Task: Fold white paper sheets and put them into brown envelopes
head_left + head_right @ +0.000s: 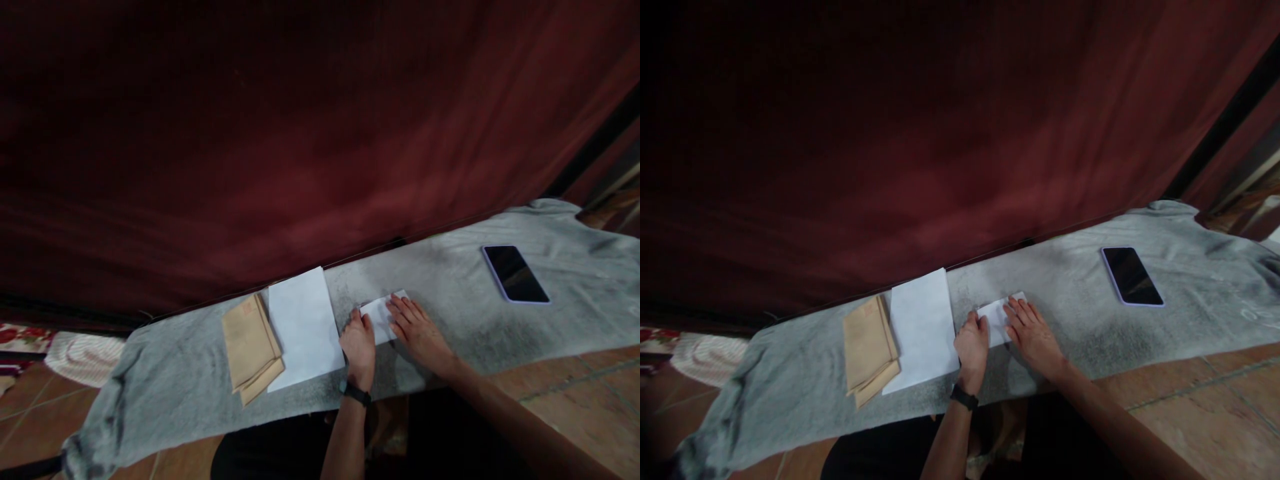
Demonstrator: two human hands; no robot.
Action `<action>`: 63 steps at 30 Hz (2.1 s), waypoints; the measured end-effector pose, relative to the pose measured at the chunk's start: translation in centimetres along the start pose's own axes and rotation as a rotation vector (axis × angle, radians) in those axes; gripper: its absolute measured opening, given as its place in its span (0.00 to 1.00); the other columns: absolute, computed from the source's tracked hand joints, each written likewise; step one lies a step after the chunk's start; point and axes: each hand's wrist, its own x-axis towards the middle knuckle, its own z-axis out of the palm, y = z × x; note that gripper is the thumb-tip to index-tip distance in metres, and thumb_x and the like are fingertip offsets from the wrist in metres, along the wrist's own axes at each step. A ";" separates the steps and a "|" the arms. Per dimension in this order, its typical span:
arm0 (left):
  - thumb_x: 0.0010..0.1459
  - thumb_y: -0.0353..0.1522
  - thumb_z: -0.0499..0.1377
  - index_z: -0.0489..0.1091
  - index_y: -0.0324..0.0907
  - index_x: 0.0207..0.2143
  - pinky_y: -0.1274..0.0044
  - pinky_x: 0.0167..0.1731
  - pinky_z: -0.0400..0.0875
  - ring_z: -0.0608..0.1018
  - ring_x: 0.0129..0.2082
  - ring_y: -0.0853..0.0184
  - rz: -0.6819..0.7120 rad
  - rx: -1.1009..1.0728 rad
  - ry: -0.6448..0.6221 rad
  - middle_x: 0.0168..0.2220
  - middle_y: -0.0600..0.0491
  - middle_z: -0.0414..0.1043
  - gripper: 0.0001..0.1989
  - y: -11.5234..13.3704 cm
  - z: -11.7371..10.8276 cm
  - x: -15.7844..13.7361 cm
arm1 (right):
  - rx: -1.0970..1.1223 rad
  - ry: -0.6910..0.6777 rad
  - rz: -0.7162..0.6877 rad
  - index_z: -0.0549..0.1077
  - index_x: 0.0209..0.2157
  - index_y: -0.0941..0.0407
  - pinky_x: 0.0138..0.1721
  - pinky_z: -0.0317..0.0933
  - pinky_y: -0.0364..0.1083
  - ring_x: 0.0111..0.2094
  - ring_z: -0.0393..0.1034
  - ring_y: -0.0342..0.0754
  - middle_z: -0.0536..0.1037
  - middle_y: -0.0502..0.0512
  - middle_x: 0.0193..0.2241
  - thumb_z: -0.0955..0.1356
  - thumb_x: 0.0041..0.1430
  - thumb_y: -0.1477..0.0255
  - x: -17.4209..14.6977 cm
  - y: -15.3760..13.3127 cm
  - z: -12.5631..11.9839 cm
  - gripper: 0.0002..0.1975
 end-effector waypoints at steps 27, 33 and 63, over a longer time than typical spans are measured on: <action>0.72 0.34 0.49 0.71 0.37 0.52 0.72 0.39 0.76 0.84 0.38 0.58 -0.006 0.039 0.084 0.36 0.44 0.80 0.16 0.4 0.3 -0.3 | -0.074 0.014 -0.001 0.59 0.70 0.56 0.68 0.50 0.62 0.69 0.55 0.60 0.56 0.63 0.71 0.62 0.70 0.68 -0.7 -0.3 1.2 0.29; 0.72 0.36 0.48 0.60 0.38 0.67 0.63 0.67 0.62 0.64 0.68 0.57 0.481 -0.175 0.137 0.67 0.42 0.63 0.24 2.2 2.8 -3.3 | -0.063 -0.032 -0.026 0.53 0.72 0.57 0.69 0.49 0.61 0.70 0.52 0.60 0.53 0.63 0.72 0.62 0.66 0.73 -1.1 0.0 1.1 0.34; 0.68 0.32 0.49 0.52 0.33 0.71 0.59 0.70 0.50 0.52 0.73 0.54 0.356 -0.010 0.118 0.73 0.38 0.47 0.31 0.3 4.8 -3.5 | -0.024 0.052 0.065 0.46 0.73 0.62 0.66 0.55 0.60 0.69 0.56 0.58 0.57 0.66 0.70 0.57 0.71 0.70 -0.4 -0.1 0.2 0.33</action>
